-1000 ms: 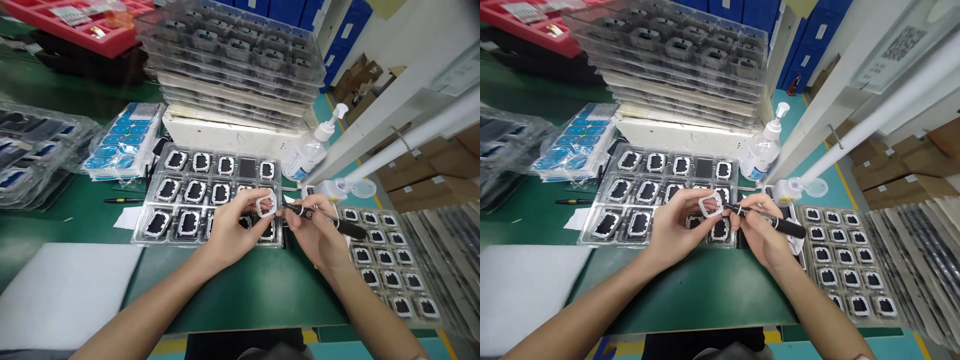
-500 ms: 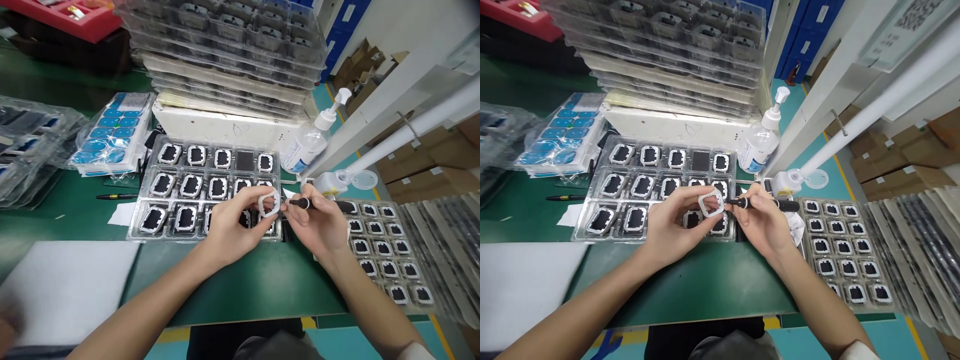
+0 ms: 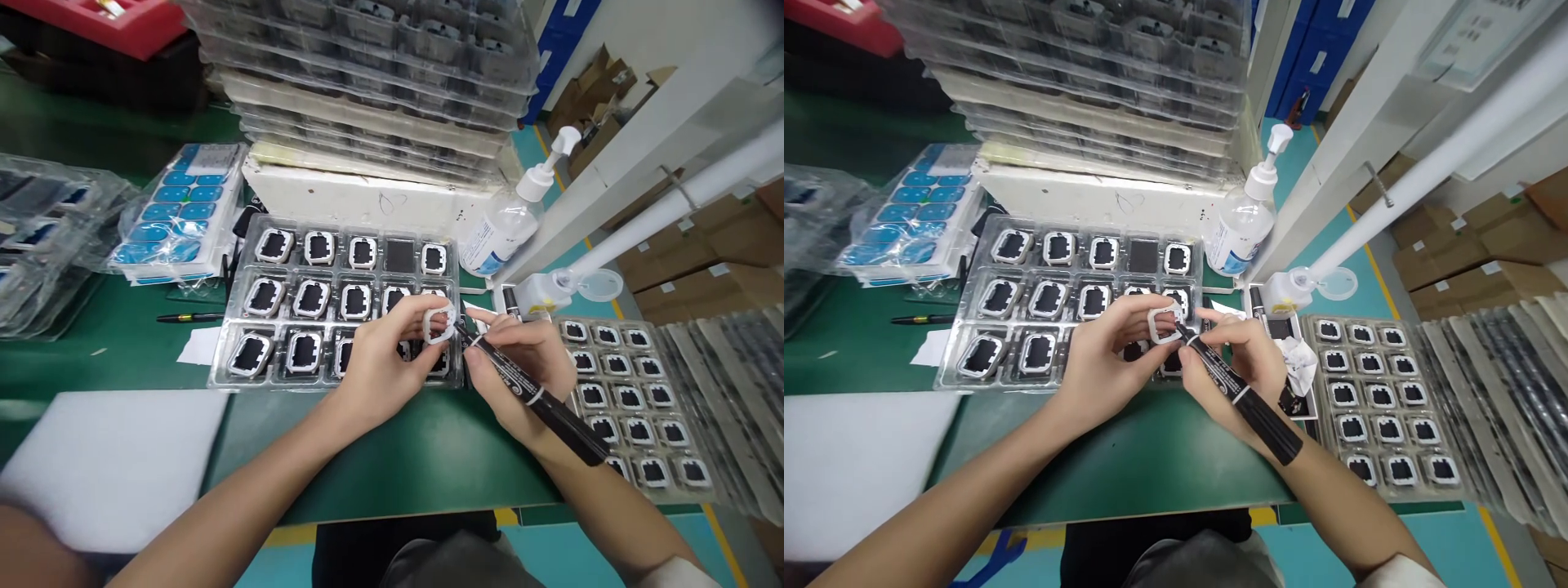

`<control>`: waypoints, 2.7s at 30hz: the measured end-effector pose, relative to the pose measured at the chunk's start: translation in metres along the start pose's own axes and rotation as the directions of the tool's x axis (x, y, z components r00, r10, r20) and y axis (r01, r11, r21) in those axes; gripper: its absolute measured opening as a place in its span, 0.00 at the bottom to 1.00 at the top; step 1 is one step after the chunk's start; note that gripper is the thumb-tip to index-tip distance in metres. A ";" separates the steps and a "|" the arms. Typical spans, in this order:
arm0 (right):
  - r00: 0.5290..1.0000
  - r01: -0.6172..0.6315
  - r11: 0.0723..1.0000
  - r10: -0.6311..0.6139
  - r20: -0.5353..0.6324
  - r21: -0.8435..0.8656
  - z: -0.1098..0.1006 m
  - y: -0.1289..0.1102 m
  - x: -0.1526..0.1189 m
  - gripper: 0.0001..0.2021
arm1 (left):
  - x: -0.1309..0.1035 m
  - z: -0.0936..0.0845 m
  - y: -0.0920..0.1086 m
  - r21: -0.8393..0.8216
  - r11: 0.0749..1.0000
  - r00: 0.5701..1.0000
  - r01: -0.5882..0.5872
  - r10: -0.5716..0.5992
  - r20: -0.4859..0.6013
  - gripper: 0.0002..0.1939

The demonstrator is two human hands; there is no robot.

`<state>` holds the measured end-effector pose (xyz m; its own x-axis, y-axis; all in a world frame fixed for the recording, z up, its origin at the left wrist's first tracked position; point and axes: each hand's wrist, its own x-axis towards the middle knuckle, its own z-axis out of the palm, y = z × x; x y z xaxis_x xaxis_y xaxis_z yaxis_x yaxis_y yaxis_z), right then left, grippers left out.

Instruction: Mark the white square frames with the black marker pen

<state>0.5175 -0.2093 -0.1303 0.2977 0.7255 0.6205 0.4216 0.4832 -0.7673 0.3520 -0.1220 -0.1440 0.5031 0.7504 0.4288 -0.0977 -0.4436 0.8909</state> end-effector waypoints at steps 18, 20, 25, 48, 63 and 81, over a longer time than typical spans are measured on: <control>0.976 0.220 0.938 -0.212 0.057 -0.266 0.000 0.006 0.000 0.16 | -0.006 0.005 -0.005 0.062 0.998 0.999 0.029 -0.031 0.042 0.20; 0.976 0.218 0.935 -0.207 0.069 -0.278 0.000 0.007 -0.001 0.16 | -0.007 0.005 -0.005 0.082 0.996 0.999 0.024 -0.028 0.040 0.20; 0.979 0.201 0.938 -0.179 0.100 -0.281 -0.001 0.006 -0.001 0.15 | -0.008 0.005 -0.004 0.162 0.987 0.999 0.007 -0.012 0.035 0.19; 0.995 0.103 0.962 -0.097 0.037 -0.252 0.001 0.008 -0.003 0.12 | -0.011 0.006 -0.007 0.259 0.966 1.000 0.017 -0.020 0.008 0.20; 0.996 0.043 0.968 -0.021 0.089 -0.247 -0.001 -0.003 0.005 0.10 | -0.010 0.007 -0.005 0.273 0.962 1.000 0.023 -0.026 0.008 0.18; 0.997 0.058 0.960 -0.039 0.072 -0.273 0.000 0.000 0.003 0.10 | -0.010 0.006 -0.006 0.254 0.966 0.997 0.053 -0.063 0.035 0.18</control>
<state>0.5183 -0.2078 -0.1283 0.2183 0.7394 0.6370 0.6555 0.3724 -0.6569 0.3522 -0.1296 -0.1549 0.5376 0.7596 0.3660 0.1502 -0.5135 0.8449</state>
